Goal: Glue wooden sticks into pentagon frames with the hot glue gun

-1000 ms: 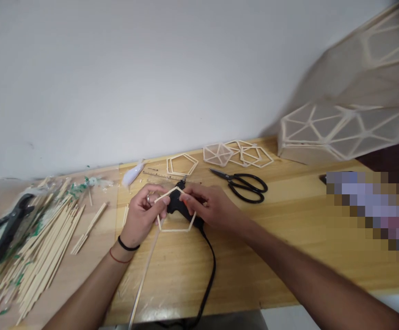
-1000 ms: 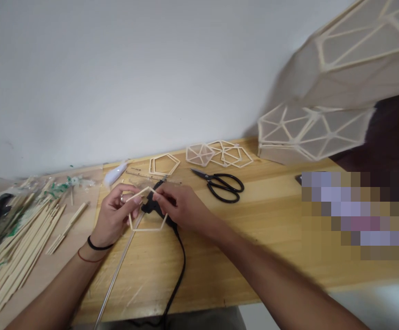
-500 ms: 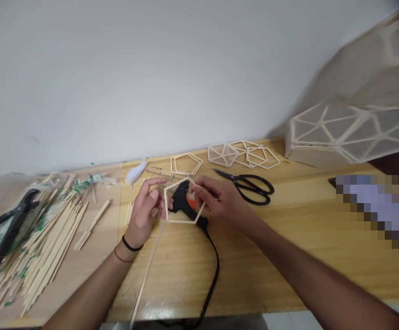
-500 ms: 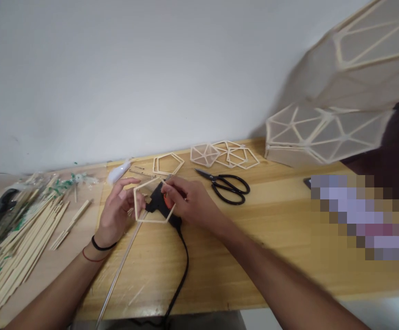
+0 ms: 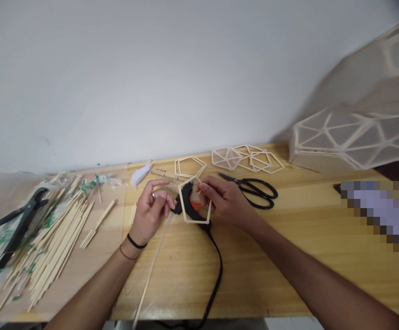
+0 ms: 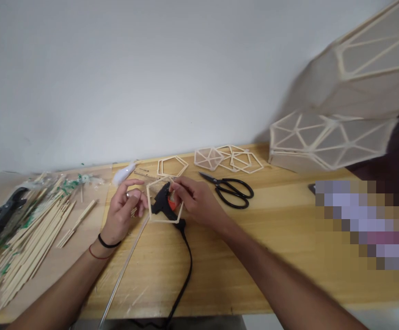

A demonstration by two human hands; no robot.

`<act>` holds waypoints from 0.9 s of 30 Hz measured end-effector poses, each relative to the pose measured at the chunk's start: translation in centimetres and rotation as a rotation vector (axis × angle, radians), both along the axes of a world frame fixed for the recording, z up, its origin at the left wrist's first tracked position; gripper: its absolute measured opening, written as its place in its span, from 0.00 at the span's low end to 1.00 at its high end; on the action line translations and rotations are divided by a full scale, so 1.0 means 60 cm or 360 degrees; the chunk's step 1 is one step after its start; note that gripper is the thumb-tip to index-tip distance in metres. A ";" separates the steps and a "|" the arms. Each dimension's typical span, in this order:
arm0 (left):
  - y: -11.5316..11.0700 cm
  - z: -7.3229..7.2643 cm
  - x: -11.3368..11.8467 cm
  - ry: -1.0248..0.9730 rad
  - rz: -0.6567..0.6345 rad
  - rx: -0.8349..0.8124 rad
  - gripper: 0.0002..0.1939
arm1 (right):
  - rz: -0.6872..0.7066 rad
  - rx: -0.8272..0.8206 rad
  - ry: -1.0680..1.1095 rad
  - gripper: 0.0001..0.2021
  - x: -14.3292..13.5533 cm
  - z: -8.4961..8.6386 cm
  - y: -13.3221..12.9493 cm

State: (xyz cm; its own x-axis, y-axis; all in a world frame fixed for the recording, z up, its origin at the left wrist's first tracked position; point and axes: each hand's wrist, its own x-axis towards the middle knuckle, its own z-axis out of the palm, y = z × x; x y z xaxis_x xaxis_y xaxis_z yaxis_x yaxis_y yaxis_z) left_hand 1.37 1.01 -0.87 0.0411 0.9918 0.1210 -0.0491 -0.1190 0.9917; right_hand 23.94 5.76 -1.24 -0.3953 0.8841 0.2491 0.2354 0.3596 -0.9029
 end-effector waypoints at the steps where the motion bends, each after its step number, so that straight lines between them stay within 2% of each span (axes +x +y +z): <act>1: 0.000 -0.001 -0.001 -0.0008 -0.0007 0.0019 0.19 | 0.0000 0.0003 0.0000 0.16 0.000 0.000 0.000; 10: -0.001 -0.005 -0.006 -0.0024 -0.0098 0.0145 0.17 | -0.0007 -0.0013 0.0000 0.17 -0.001 0.006 -0.001; 15: -0.001 -0.003 -0.002 -0.0007 -0.0025 0.0106 0.15 | 0.0012 0.0025 -0.0020 0.18 -0.001 0.010 -0.003; 20: 0.000 -0.001 -0.005 -0.0001 0.0117 -0.0007 0.20 | 0.0059 0.0034 -0.0092 0.16 -0.003 0.016 -0.009; 23: -0.002 -0.001 -0.009 0.0082 0.0024 0.0047 0.22 | 0.0129 0.0068 -0.0145 0.17 -0.004 0.021 -0.016; 27: -0.009 0.001 -0.005 0.0293 -0.0122 0.0150 0.20 | 0.0199 0.0129 -0.0157 0.17 -0.006 0.023 -0.021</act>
